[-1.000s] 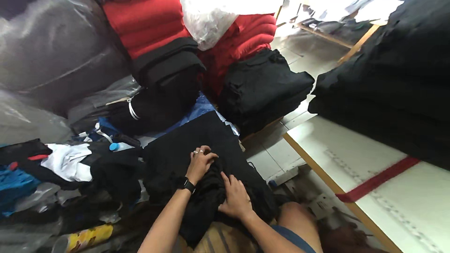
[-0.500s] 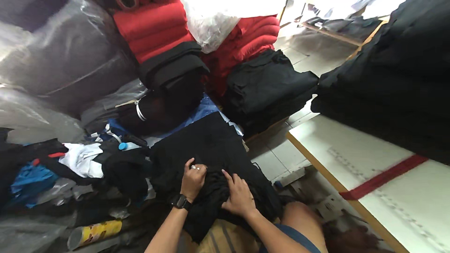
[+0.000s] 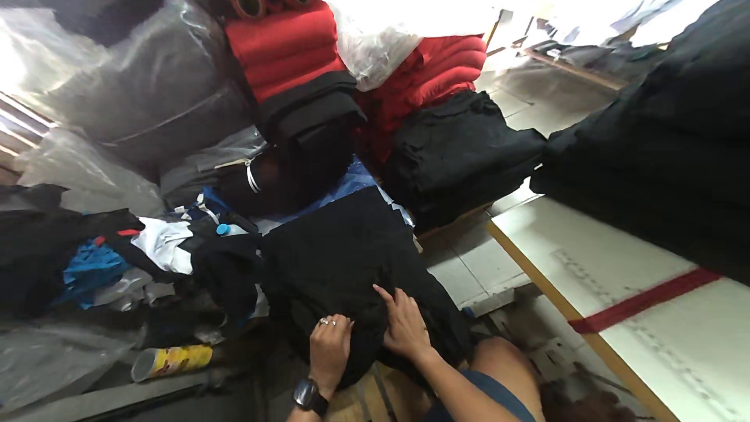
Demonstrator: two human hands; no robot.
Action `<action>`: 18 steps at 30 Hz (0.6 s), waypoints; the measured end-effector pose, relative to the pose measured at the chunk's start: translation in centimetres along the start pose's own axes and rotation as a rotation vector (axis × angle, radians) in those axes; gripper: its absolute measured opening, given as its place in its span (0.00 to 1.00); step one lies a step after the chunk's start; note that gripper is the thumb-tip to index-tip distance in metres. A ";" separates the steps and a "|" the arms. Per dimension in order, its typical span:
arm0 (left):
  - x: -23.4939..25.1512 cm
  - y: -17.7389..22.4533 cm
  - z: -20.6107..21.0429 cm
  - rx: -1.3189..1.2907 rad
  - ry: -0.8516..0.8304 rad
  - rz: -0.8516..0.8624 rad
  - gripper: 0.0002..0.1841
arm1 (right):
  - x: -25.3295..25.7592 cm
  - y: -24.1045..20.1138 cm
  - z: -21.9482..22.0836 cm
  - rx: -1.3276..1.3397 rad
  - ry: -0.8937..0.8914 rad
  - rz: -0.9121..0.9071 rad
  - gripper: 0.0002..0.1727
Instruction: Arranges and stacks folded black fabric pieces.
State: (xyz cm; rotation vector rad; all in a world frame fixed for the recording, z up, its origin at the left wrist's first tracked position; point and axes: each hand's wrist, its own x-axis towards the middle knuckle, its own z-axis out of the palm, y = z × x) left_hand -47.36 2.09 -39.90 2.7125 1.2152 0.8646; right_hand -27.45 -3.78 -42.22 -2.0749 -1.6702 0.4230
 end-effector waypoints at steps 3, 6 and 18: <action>-1.0 2.1 -0.7 0.031 -0.105 -0.171 0.11 | 0.0 -0.3 -0.2 -0.026 -0.043 -0.008 0.54; -0.8 4.1 -2.5 -0.020 -0.287 -0.304 0.14 | 0.1 -0.2 -0.4 -0.028 -0.074 -0.015 0.53; 18.1 0.1 -2.5 -0.008 -0.829 -0.185 0.19 | -0.6 0.4 0.1 0.012 -0.012 -0.159 0.42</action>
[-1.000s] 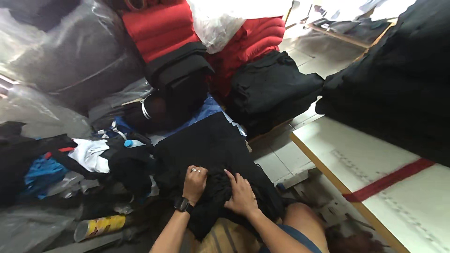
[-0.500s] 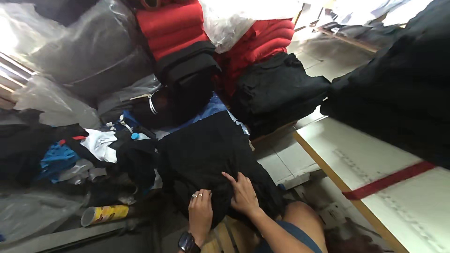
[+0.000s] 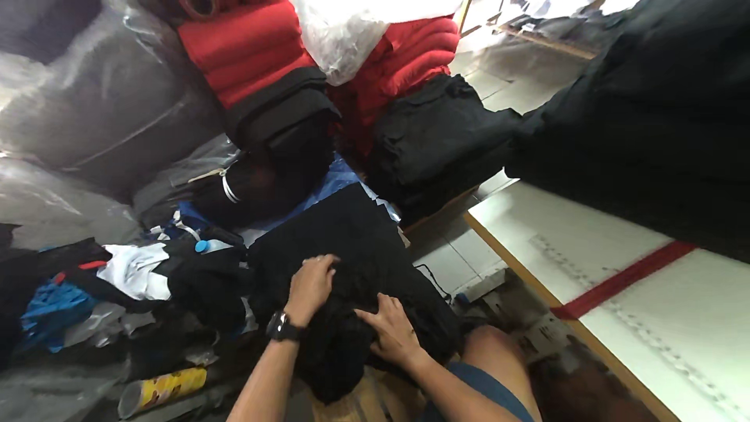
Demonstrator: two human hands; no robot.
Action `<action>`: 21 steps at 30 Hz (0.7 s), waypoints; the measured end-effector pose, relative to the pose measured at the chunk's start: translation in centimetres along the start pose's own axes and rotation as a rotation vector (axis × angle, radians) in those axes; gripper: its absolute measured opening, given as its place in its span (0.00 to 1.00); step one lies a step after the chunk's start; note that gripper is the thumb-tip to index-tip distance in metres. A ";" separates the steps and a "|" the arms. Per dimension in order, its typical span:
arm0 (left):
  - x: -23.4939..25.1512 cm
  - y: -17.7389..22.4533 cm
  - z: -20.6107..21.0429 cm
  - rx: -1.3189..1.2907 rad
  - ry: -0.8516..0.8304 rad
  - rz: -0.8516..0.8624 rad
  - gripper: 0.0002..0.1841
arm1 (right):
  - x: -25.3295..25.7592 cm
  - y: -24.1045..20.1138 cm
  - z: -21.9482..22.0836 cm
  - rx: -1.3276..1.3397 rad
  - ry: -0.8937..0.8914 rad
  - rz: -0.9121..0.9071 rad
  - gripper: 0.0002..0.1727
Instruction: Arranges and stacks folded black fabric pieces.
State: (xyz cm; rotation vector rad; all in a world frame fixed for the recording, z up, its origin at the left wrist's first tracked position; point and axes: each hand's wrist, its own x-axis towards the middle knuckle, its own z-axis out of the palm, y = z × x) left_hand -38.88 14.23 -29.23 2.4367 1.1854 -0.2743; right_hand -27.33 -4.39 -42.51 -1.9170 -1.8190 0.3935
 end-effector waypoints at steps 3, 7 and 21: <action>6.2 -0.6 1.3 0.012 -0.109 0.233 0.24 | 0.0 0.1 0.1 0.016 0.017 -0.016 0.41; 6.1 -2.5 1.0 -0.002 0.011 0.369 0.07 | 0.1 0.3 -0.2 0.044 0.021 -0.021 0.40; -11.8 -0.5 4.3 -0.119 -0.330 -0.154 0.18 | -0.3 0.5 0.2 0.023 0.077 -0.084 0.29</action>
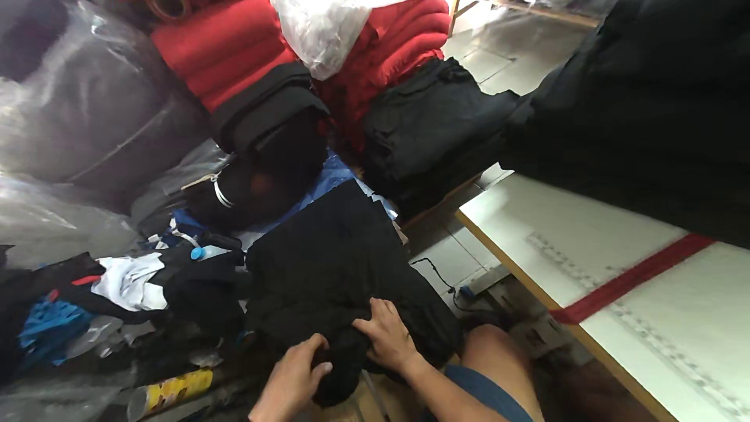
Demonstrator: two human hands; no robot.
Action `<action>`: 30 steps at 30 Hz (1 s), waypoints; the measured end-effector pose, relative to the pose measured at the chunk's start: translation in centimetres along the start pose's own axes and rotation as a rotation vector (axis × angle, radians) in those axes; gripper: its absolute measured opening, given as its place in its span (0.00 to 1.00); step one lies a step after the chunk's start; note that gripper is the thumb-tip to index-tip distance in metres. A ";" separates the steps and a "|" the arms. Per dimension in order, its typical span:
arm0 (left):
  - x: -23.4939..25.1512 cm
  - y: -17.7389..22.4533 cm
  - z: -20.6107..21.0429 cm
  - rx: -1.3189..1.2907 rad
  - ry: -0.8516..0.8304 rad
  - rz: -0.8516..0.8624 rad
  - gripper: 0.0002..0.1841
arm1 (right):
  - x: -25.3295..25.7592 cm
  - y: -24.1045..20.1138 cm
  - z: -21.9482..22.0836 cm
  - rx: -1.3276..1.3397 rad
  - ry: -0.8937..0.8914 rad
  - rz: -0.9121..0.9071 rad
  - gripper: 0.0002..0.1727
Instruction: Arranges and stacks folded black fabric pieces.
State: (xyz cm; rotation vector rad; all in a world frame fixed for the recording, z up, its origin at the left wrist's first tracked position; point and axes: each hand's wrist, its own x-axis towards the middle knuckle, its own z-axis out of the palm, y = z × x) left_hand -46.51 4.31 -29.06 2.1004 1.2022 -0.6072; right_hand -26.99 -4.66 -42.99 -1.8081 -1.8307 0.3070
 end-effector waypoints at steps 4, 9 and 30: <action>1.1 2.4 -8.9 0.122 -0.229 -0.033 0.20 | 0.1 -0.2 -0.1 0.001 0.023 -0.005 0.32; 9.6 3.4 -11.0 0.200 0.088 -0.071 0.16 | 0.1 -0.1 -0.1 -0.019 0.045 -0.012 0.32; 8.5 -2.5 -1.0 -0.455 0.350 0.272 0.23 | 0.0 -0.1 0.8 -0.081 0.080 -0.056 0.27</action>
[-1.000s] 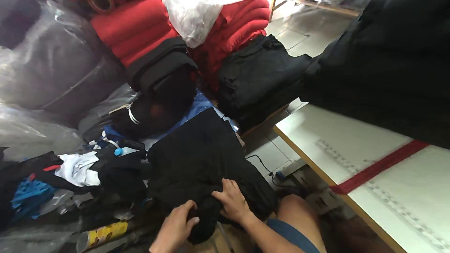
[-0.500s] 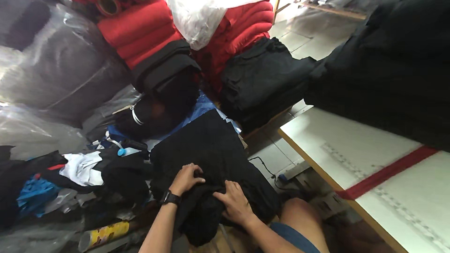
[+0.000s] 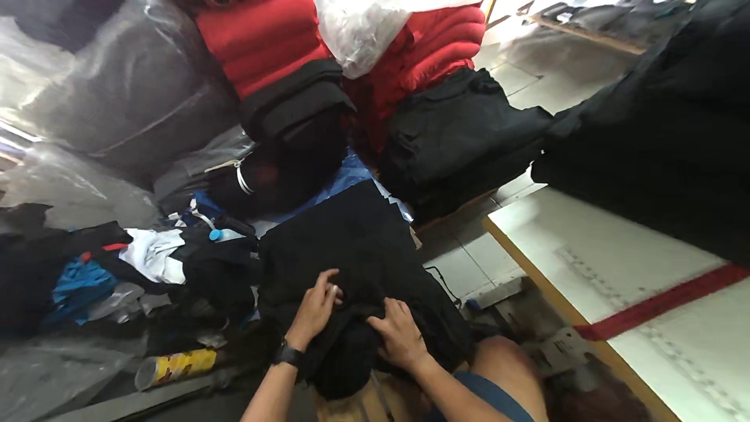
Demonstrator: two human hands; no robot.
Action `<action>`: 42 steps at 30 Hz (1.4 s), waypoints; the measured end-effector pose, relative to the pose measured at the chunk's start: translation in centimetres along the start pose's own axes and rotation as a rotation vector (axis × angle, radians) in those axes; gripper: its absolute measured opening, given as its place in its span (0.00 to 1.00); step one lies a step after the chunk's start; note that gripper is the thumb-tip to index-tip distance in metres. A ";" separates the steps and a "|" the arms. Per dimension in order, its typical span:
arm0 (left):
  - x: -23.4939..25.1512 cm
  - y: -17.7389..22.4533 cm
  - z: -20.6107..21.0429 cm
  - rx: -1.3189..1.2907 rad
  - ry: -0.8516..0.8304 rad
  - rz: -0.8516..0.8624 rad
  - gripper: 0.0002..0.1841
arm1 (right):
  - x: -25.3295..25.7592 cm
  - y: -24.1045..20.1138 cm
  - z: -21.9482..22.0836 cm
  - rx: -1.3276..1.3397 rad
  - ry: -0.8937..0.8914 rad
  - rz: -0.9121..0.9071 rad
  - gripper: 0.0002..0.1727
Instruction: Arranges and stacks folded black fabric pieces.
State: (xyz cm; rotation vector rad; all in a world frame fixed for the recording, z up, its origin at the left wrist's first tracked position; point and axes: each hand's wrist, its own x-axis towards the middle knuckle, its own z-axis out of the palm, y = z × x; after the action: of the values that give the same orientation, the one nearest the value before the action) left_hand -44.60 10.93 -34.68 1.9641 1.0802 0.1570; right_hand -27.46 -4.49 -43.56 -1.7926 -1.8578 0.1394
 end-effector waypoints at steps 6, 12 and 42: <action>5.7 0.5 -1.5 0.021 -0.215 -0.084 0.17 | 0.1 -0.2 -0.2 -0.017 0.028 0.003 0.29; 7.9 0.1 -1.1 0.119 -0.228 0.173 0.34 | 0.1 0.2 0.2 -0.007 0.060 -0.004 0.28; -12.0 -2.3 4.6 0.381 0.542 0.413 0.15 | -0.1 -0.4 -0.3 -0.066 0.020 -0.030 0.19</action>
State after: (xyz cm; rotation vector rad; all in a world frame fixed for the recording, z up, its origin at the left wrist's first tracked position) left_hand -51.22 -0.25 -35.89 2.5608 1.0716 0.7955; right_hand -27.63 -4.69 -43.15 -1.8025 -1.8943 0.0491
